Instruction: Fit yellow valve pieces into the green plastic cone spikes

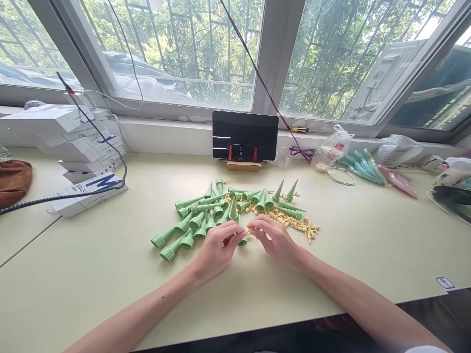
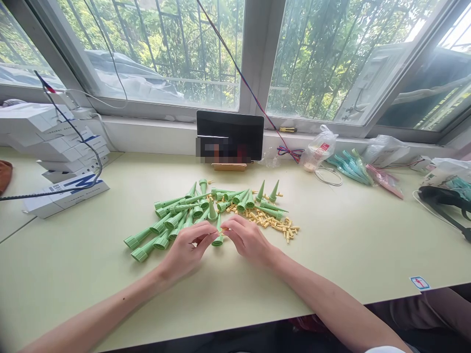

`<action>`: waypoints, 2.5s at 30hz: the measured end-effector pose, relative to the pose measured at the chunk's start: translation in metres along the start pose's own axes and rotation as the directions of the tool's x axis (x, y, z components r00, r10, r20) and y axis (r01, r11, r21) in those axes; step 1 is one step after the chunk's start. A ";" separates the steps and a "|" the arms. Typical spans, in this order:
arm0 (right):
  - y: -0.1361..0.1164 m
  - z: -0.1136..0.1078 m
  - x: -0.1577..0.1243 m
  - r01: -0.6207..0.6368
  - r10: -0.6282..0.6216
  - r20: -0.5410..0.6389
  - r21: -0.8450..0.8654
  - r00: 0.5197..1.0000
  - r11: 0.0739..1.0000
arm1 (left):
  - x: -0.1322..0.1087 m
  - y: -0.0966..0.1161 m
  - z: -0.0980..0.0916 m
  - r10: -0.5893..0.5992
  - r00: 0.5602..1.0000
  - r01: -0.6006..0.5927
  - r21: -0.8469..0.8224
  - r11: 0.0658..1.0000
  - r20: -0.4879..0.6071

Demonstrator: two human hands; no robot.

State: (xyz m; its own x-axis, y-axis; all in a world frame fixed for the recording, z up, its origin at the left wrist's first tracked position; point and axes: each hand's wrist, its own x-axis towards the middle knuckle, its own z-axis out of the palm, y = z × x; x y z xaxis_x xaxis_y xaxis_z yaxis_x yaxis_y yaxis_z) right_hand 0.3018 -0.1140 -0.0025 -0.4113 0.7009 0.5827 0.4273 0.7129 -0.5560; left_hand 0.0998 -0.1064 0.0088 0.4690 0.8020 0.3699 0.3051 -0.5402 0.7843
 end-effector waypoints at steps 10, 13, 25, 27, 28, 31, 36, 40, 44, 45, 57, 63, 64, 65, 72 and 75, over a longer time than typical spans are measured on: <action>0.007 -0.002 0.002 -0.168 0.176 -0.144 0.069 0.974 0.983 | 0.001 0.000 -0.001 -0.046 0.994 0.051 0.046 0.998 -0.097; 0.008 -0.003 0.003 -0.281 0.301 -0.205 0.120 0.932 0.952 | 0.001 0.000 -0.002 -0.072 0.993 0.071 -0.011 0.997 -0.092; 0.009 -0.003 0.006 -0.399 0.423 -0.215 0.145 0.880 0.905 | -0.001 -0.004 0.001 -0.098 0.994 0.104 0.174 0.979 -0.044; 0.008 -0.003 0.006 -0.404 0.429 -0.210 0.152 0.879 0.902 | 0.000 -0.005 0.001 -0.110 0.993 0.115 0.196 0.974 -0.033; 0.008 -0.003 0.006 -0.407 0.432 -0.207 0.156 0.878 0.900 | 0.000 -0.005 0.001 -0.114 0.993 0.117 0.206 0.972 -0.028; 0.007 -0.004 0.006 -0.410 0.435 -0.194 0.158 0.879 0.898 | 0.000 -0.005 0.001 -0.121 0.993 0.119 0.228 0.966 -0.008; 0.006 -0.004 0.006 -0.411 0.435 -0.169 0.160 0.884 0.898 | 0.000 -0.005 0.001 -0.136 0.990 0.126 0.257 0.958 0.023; 0.006 -0.004 0.006 -0.420 0.443 -0.149 0.163 0.884 0.893 | 0.001 -0.006 0.001 -0.150 0.988 0.133 0.258 0.957 0.047; 0.007 -0.004 0.006 -0.423 0.446 -0.145 0.164 0.883 0.891 | 0.002 -0.005 0.002 -0.160 0.984 0.136 0.262 0.955 0.074; 0.007 -0.004 0.006 -0.423 0.446 -0.144 0.165 0.883 0.891 | 0.002 -0.005 0.002 -0.159 0.984 0.132 0.263 0.956 0.081; 0.006 -0.004 0.006 -0.418 0.441 -0.150 0.162 0.885 0.894 | -0.001 0.000 -0.001 -0.119 0.980 0.065 0.311 0.948 0.157; 0.006 -0.004 0.006 -0.424 0.448 -0.146 0.167 0.882 0.890 | -0.001 0.001 0.000 -0.121 0.969 0.051 0.306 0.951 0.217; 0.006 -0.004 0.006 -0.424 0.447 -0.147 0.165 0.882 0.891 | -0.001 0.001 0.000 -0.120 0.968 0.049 0.305 0.951 0.219; 0.006 -0.004 0.007 -0.423 0.446 -0.149 0.164 0.883 0.891 | -0.001 0.001 0.000 -0.118 0.968 0.047 0.304 0.952 0.220; 0.006 -0.004 0.006 -0.417 0.441 -0.159 0.164 0.883 0.894 | -0.003 0.002 0.001 -0.078 0.978 0.021 0.287 0.958 0.191; 0.006 -0.004 0.006 -0.414 0.441 -0.162 0.174 0.883 0.894 | -0.004 0.002 0.001 -0.065 0.980 0.008 0.289 0.957 0.188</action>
State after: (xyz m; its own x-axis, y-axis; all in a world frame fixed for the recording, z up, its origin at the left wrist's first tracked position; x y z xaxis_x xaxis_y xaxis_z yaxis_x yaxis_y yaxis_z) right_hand 0.3057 -0.1055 0.0000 -0.0442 0.9297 0.3657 0.4122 0.3505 -0.8410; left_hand 0.0996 -0.1106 0.0086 0.5956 0.7731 0.2181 0.5353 -0.5845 0.6098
